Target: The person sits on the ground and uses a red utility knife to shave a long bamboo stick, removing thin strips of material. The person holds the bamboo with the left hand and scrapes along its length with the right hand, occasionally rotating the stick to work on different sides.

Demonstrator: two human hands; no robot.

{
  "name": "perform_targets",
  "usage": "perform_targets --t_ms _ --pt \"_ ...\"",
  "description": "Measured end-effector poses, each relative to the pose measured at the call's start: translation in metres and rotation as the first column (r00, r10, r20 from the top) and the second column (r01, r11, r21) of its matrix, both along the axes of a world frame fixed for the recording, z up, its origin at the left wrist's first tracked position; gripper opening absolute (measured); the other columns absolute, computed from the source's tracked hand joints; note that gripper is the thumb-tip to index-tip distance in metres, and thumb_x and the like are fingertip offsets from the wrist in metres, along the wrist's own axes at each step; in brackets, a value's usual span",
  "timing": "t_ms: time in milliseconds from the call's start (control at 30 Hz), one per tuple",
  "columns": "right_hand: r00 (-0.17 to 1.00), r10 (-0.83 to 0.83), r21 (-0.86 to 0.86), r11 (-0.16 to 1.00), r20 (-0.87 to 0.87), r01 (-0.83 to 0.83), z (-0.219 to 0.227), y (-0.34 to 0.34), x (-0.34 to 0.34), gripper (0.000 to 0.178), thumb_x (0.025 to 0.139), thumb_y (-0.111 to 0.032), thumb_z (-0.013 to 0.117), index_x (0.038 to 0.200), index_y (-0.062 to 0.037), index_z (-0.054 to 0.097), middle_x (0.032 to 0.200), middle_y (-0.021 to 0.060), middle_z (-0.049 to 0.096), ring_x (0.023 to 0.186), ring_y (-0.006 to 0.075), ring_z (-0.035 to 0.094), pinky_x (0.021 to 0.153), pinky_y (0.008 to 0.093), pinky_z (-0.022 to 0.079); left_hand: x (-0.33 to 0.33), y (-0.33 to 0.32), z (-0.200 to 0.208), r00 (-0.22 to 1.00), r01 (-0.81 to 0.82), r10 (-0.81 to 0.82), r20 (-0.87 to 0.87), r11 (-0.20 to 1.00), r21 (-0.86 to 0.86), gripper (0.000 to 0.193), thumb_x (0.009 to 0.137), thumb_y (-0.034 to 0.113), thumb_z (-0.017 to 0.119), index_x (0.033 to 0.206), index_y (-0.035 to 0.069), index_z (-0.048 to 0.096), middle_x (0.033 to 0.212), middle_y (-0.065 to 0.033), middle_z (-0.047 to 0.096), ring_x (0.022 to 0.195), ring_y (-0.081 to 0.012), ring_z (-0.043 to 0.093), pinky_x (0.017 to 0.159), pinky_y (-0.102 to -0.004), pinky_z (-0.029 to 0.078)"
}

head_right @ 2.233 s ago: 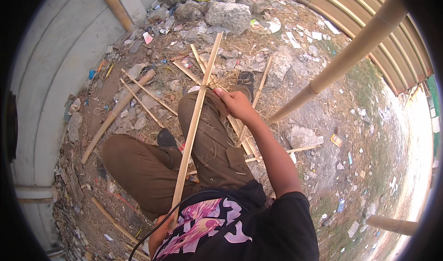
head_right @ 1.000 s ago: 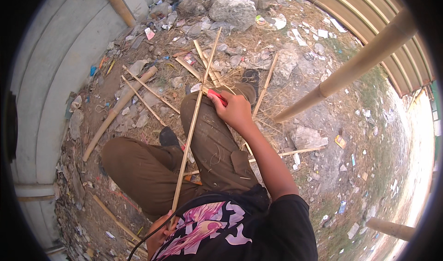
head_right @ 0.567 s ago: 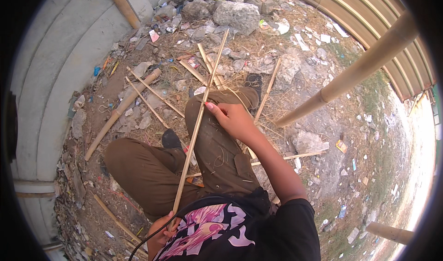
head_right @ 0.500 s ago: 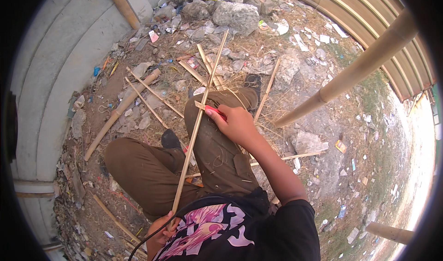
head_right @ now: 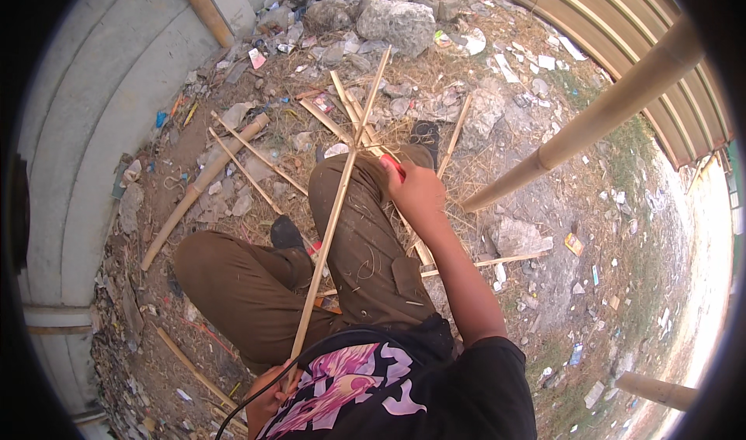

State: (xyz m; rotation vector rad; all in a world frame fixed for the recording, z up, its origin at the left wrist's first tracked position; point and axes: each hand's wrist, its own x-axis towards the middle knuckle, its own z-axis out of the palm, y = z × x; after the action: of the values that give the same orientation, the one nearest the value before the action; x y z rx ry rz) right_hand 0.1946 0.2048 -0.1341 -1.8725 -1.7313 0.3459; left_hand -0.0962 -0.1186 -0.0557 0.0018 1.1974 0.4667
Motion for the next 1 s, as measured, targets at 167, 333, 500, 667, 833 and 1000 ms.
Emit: perform_targets --t_ms 167,333,500,667,833,1000 --pt "0.798 -0.040 -0.014 0.999 -0.601 0.039 -0.011 0.015 0.034 0.060 0.099 -0.053 0.054 0.079 0.0023 0.065 0.058 0.0148 0.055 0.052 0.0270 0.047 0.056 0.0396 0.041 -0.017 -0.020 -0.026 0.998 0.026 -0.028 0.060 0.999 0.034 0.045 0.102 0.045 0.055 0.080 0.007 0.062 0.053 0.0055 0.048 0.036 -0.0023 0.035 0.033 -0.0199 0.024" --pt "0.907 -0.040 -0.208 0.977 -0.419 -0.053 -0.041 -0.010 0.048 0.055 0.102 -0.048 0.052 0.071 -0.0038 0.059 0.055 -0.0004 0.047 0.050 0.0087 0.041 0.048 0.0270 0.032 -0.008 -0.003 -0.013 1.000 0.020 -0.020 0.002 0.995 -0.099 0.042 0.101 0.044 0.057 0.083 0.007 0.063 0.058 0.0032 0.057 0.037 -0.0021 0.039 0.034 -0.0178 0.028" --pt "0.281 -0.262 -0.296 0.951 -0.923 -0.087 -0.034 -0.033 0.054 0.052 0.100 -0.054 0.051 0.096 -0.0036 0.059 0.056 -0.0021 0.046 0.044 0.0055 0.038 0.044 0.0214 0.028 -0.006 -0.002 -0.011 0.999 0.020 -0.023 -0.035 0.997 -0.080 0.044 0.102 0.045 0.055 0.084 0.006 0.064 0.058 0.0029 0.057 0.037 -0.0031 0.041 0.034 -0.0180 0.030" --pt "0.460 0.134 0.098 0.990 -0.878 -0.100 0.010 -0.045 0.040 0.049 0.092 -0.027 0.073 0.129 0.0000 0.055 0.073 -0.0020 0.055 0.053 0.0019 0.044 0.047 0.0175 0.034 -0.006 -0.003 -0.009 1.000 -0.006 0.006 0.006 0.998 -0.058 0.047 0.104 0.045 0.050 0.083 0.005 0.064 0.057 0.0012 0.057 0.037 -0.0047 0.042 0.034 -0.0186 0.030" --pt "0.223 0.130 0.073 0.966 -0.966 -0.246 0.020 -0.039 0.050 0.059 0.085 -0.012 0.080 0.137 -0.0022 0.054 0.085 -0.0019 0.057 0.066 0.0005 0.048 0.058 0.0162 0.038 -0.002 0.000 -0.005 0.999 -0.025 0.023 -0.030 0.998 -0.062 0.047 0.105 0.042 0.048 0.082 0.004 0.063 0.056 0.0006 0.056 0.036 -0.0054 0.041 0.033 -0.0192 0.029" --pt "0.625 0.296 0.073 0.931 -0.722 -0.357 0.028 -0.023 0.059 0.051 0.086 -0.020 0.080 0.133 -0.0067 0.062 0.086 -0.0056 0.057 0.070 0.0020 0.050 0.064 0.0205 0.042 -0.008 -0.007 -0.015 0.999 -0.025 0.026 0.045 0.999 -0.025 0.047 0.106 0.041 0.048 0.079 0.005 0.063 0.053 0.0017 0.054 0.035 -0.0051 0.040 0.033 -0.0194 0.028"
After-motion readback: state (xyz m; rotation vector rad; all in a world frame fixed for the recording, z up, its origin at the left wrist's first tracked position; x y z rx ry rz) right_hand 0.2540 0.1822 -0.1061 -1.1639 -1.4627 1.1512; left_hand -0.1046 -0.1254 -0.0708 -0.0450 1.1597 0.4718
